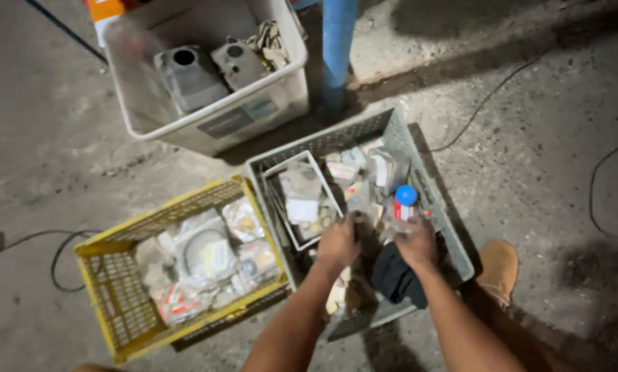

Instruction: Sorting through various small motorcycle components and gaskets stored in plastic crates on the floor.

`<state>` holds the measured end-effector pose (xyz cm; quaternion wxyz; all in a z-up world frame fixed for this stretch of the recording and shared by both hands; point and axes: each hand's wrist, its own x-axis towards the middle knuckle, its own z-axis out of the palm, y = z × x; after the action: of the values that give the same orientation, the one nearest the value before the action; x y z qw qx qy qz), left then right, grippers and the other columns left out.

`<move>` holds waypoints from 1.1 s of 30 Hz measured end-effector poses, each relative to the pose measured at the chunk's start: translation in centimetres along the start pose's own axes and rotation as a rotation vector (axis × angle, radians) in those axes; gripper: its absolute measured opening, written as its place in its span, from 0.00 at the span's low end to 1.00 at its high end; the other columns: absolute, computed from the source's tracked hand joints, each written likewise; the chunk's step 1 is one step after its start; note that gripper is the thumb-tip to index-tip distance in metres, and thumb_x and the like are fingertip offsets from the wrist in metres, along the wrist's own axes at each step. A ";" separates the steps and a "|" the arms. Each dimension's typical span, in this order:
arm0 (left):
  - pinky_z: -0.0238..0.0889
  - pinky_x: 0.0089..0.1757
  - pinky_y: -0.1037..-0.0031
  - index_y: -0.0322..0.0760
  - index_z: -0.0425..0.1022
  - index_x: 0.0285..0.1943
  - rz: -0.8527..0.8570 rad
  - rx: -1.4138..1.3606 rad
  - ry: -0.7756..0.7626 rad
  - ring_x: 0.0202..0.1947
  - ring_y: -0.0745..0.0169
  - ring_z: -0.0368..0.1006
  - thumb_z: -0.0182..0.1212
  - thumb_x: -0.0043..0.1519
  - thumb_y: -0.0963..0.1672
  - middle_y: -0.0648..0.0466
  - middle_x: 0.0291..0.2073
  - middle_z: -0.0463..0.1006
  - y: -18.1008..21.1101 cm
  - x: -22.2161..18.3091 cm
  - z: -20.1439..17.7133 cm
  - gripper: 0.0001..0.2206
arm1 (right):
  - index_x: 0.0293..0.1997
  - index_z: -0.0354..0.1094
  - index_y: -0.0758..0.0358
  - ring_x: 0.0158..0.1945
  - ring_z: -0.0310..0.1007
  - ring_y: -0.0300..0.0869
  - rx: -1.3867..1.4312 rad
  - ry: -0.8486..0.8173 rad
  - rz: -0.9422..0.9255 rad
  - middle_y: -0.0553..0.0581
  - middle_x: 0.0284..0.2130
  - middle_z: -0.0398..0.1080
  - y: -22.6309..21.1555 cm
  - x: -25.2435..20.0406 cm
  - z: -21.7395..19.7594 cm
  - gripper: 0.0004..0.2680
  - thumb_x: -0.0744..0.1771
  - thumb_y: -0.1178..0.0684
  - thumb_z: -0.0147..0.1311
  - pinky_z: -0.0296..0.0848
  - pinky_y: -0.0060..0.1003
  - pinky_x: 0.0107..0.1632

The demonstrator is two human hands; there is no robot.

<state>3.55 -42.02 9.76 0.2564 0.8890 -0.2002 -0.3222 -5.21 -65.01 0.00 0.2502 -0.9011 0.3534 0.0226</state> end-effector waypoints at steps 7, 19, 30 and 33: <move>0.70 0.55 0.52 0.25 0.68 0.64 0.010 -0.236 0.216 0.57 0.32 0.72 0.61 0.62 0.43 0.33 0.53 0.73 5.4 5.5 -3.4 0.22 | 0.52 0.75 0.57 0.52 0.76 0.63 0.064 -0.022 0.063 0.67 0.44 0.77 1.9 0.6 0.8 0.19 0.58 0.47 0.65 0.76 0.56 0.53; 0.76 0.42 0.51 0.34 0.84 0.42 -0.219 -0.388 0.301 0.43 0.36 0.81 0.66 0.56 0.47 0.39 0.35 0.83 6.7 14.8 1.2 0.13 | 0.57 0.72 0.55 0.52 0.78 0.57 0.238 -0.097 0.196 0.66 0.46 0.78 3.4 0.1 2.4 0.20 0.58 0.60 0.54 0.77 0.50 0.55; 0.73 0.46 0.47 0.25 0.77 0.45 -0.263 -0.559 0.373 0.46 0.31 0.79 0.57 0.60 0.45 0.32 0.38 0.81 3.4 9.8 -2.9 0.13 | 0.51 0.73 0.58 0.41 0.79 0.62 0.120 0.247 -0.127 0.66 0.33 0.77 -3.5 1.8 -0.8 0.14 0.63 0.48 0.61 0.79 0.57 0.43; 0.74 0.44 0.49 0.27 0.78 0.45 -0.318 -0.597 0.385 0.45 0.32 0.80 0.57 0.61 0.45 0.33 0.37 0.82 2.0 9.7 -2.5 0.13 | 0.58 0.70 0.65 0.54 0.74 0.65 0.052 0.162 -0.130 0.72 0.48 0.74 -2.4 6.3 1.1 0.23 0.61 0.42 0.65 0.74 0.58 0.55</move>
<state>11.80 -47.82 7.97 0.4836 0.8395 0.0944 -0.2290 1.18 -66.93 -1.25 0.2452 -0.9141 0.3139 -0.0759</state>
